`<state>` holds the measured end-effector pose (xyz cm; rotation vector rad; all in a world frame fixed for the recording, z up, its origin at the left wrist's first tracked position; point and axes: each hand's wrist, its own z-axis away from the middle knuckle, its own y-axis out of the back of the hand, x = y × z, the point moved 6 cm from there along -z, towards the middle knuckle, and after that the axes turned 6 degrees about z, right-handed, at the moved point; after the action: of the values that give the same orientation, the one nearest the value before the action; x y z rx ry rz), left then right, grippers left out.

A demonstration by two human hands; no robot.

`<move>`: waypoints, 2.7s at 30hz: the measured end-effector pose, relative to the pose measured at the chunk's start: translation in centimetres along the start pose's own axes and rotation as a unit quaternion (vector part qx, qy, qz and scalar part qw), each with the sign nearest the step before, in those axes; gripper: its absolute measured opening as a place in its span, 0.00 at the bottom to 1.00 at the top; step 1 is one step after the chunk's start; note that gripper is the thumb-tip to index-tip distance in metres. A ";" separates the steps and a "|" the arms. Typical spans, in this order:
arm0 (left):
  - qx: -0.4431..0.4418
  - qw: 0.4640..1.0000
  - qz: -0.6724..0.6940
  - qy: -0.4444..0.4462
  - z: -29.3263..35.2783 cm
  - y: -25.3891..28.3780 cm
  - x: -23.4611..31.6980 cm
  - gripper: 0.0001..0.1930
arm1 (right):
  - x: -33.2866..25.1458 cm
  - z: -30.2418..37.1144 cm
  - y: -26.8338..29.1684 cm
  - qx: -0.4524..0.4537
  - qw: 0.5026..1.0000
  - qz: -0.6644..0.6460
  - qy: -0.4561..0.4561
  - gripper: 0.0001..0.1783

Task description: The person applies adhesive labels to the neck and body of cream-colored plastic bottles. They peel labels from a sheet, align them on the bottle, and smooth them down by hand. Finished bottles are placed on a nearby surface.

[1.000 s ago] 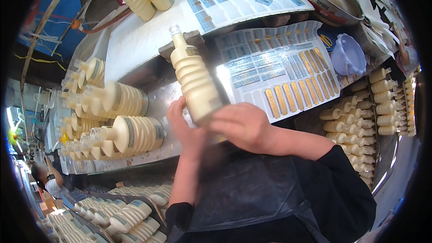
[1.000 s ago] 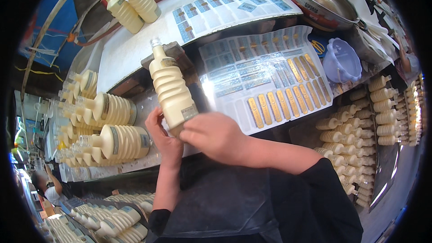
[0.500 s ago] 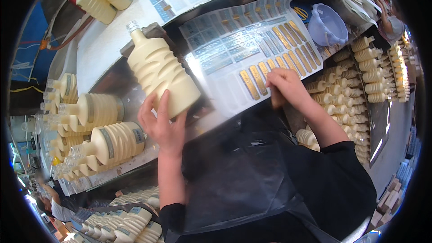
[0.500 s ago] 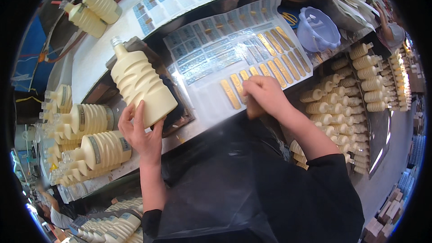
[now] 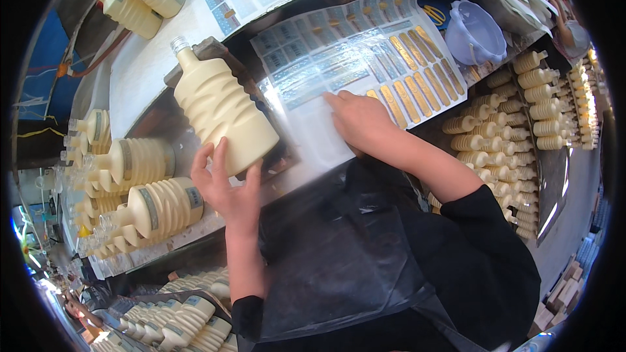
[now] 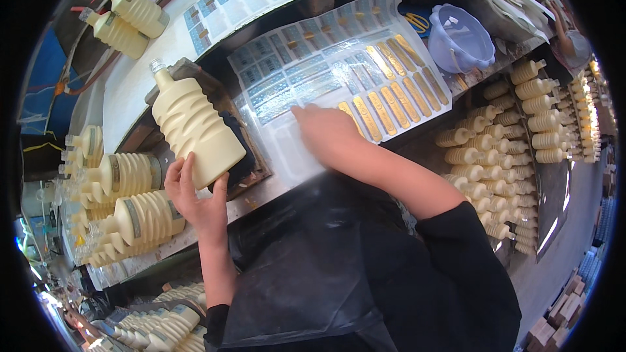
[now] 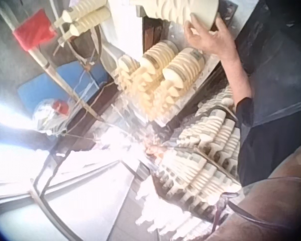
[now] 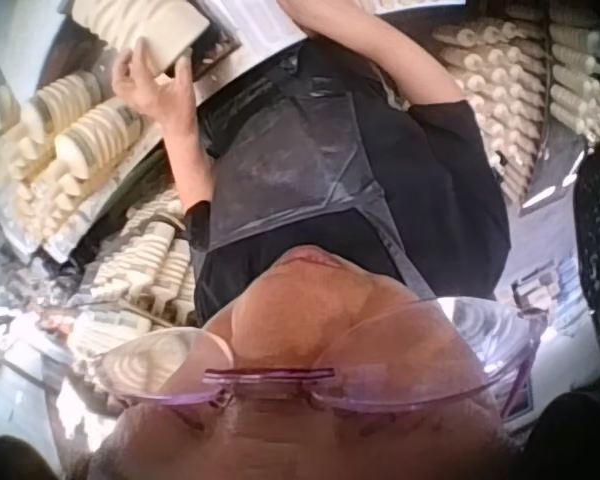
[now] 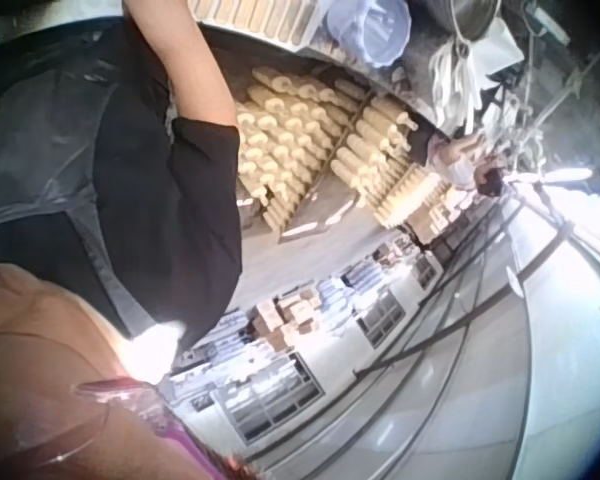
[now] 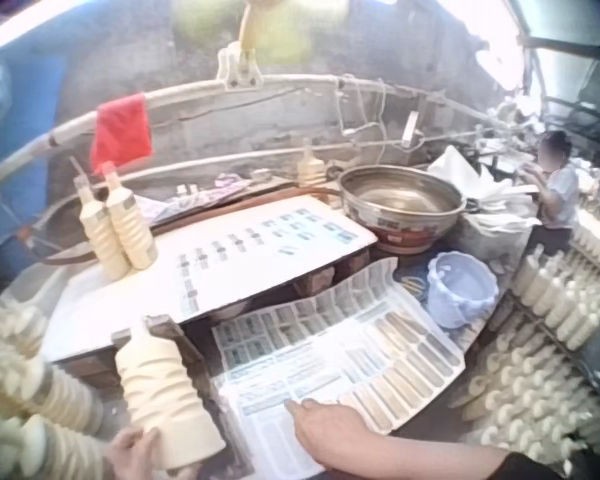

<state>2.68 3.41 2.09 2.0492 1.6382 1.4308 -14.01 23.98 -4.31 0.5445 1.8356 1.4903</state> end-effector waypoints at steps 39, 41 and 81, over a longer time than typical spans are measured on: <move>-0.143 0.977 0.015 -0.157 1.6 -7.2 8.3 0.19 | -1.3 5.8 0.5 -0.204 0.721 -0.597 -0.286 0.12; -0.135 0.979 0.003 -0.155 1.4 -7.3 8.3 0.17 | -1.5 5.8 1.1 -0.184 0.742 -0.594 -0.251 0.10; -0.032 0.984 0.033 -0.173 -0.8 -3.4 10.1 0.19 | -3.8 4.7 4.4 -0.171 0.764 -0.608 -0.132 0.23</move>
<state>-0.76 12.66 6.12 2.1826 1.3792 1.0506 -8.51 25.53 0.48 -0.5567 1.1484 0.7002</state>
